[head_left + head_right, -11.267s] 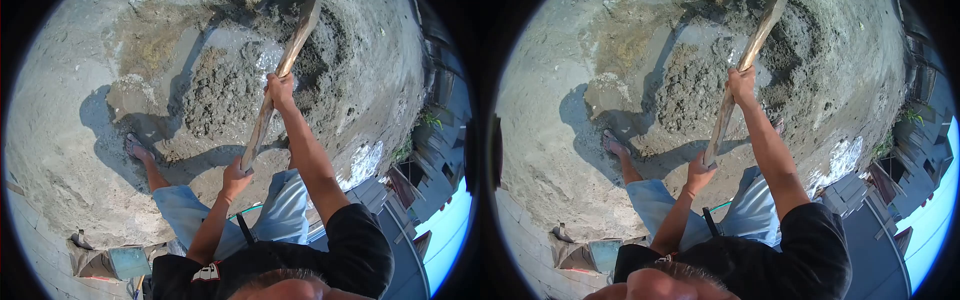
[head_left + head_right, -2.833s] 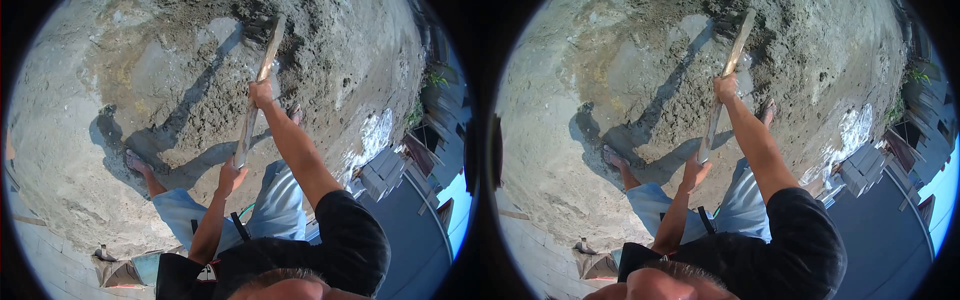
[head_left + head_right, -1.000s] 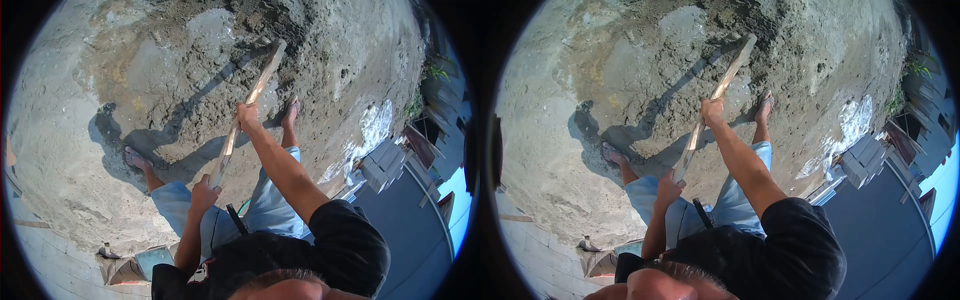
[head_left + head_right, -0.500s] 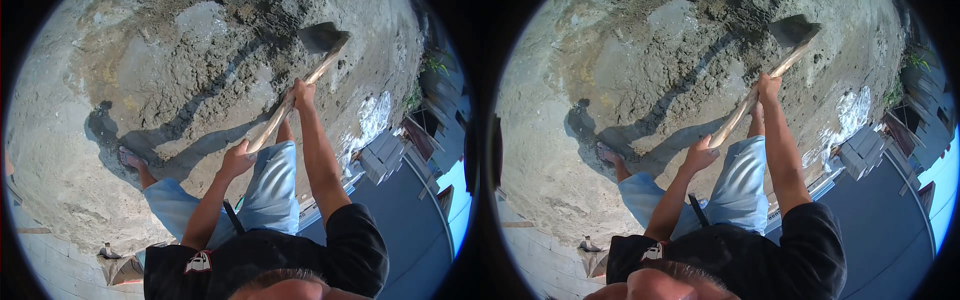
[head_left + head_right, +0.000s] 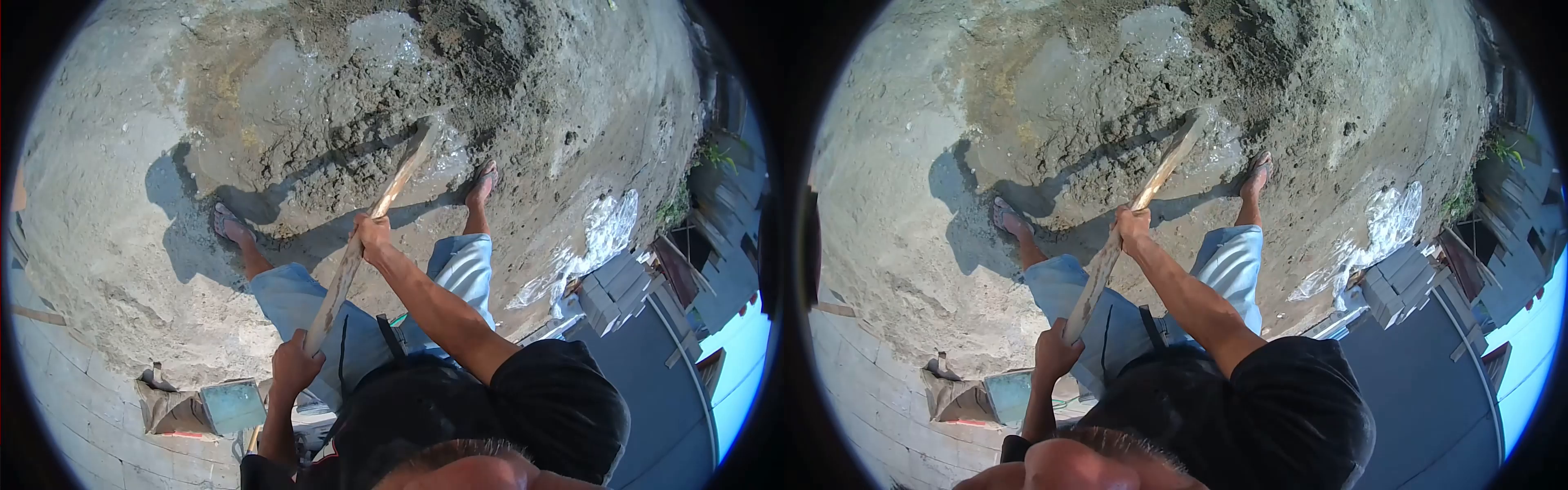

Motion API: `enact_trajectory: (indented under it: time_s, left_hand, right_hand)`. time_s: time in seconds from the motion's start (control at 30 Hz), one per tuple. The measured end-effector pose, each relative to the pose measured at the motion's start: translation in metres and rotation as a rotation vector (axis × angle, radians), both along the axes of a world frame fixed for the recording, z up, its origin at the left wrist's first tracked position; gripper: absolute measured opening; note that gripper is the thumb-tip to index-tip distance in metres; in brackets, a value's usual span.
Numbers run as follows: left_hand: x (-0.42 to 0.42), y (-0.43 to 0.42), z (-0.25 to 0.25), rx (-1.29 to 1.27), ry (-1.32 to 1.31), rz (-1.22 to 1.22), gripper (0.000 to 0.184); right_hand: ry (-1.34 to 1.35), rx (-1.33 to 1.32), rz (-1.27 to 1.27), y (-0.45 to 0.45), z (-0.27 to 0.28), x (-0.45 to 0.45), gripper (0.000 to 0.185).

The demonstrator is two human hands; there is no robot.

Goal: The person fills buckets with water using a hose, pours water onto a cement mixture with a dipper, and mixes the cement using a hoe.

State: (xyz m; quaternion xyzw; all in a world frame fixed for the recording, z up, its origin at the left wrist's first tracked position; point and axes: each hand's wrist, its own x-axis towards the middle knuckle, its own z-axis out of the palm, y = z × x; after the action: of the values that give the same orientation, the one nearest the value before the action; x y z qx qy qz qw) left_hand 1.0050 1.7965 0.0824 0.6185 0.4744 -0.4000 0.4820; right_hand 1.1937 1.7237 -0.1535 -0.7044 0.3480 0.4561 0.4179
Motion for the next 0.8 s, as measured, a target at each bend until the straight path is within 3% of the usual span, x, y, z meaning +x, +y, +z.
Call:
enact_trajectory:
  time_s: [0.13, 0.2, 0.27, 0.33, 0.43, 0.53, 0.6, 0.67, 0.8]
  left_hand:
    - [0.003, -0.039, -0.009, 0.011, -0.058, 0.18, 0.041]
    - [0.034, -0.053, -0.06, 0.119, -0.229, 0.248, 0.042]
    - [0.098, -0.04, -0.122, 0.005, -0.292, 0.35, 0.038]
    - [0.166, -0.018, -0.181, 0.179, -0.498, 0.374, 0.037]
    - [0.226, 0.008, -0.22, 0.069, -0.484, 0.514, 0.04]
    - [0.186, -0.025, -0.203, 0.079, -0.355, 0.529, 0.042]
    - [0.128, -0.025, -0.172, 0.039, -0.297, 0.419, 0.042]
    - [0.072, -0.056, -0.137, 0.049, -0.323, 0.4, 0.039]
    - [0.004, -0.079, -0.05, 0.037, -0.05, 0.406, 0.038]
  right_hand:
    - [-0.056, 0.062, 0.183, 0.024, 0.023, 0.03, 0.009]
    - [-0.243, 0.074, 0.257, 0.04, -0.006, 0.086, 0.011]
    - [-0.363, 0.152, 0.332, 0.077, -0.03, 0.169, 0.013]
    - [-0.443, 0.113, 0.461, 0.121, -0.067, 0.255, 0.018]
    - [-0.451, -0.052, 0.643, 0.171, -0.092, 0.306, 0.017]
    - [-0.37, -0.06, 0.734, 0.14, -0.116, 0.253, 0.023]
    - [-0.356, 0.06, 0.5, 0.112, -0.085, 0.194, 0.023]
    - [-0.257, -0.002, 0.488, 0.07, -0.072, 0.134, 0.021]
    - [-0.046, -0.092, 0.489, 0.007, -0.05, 0.016, 0.017]
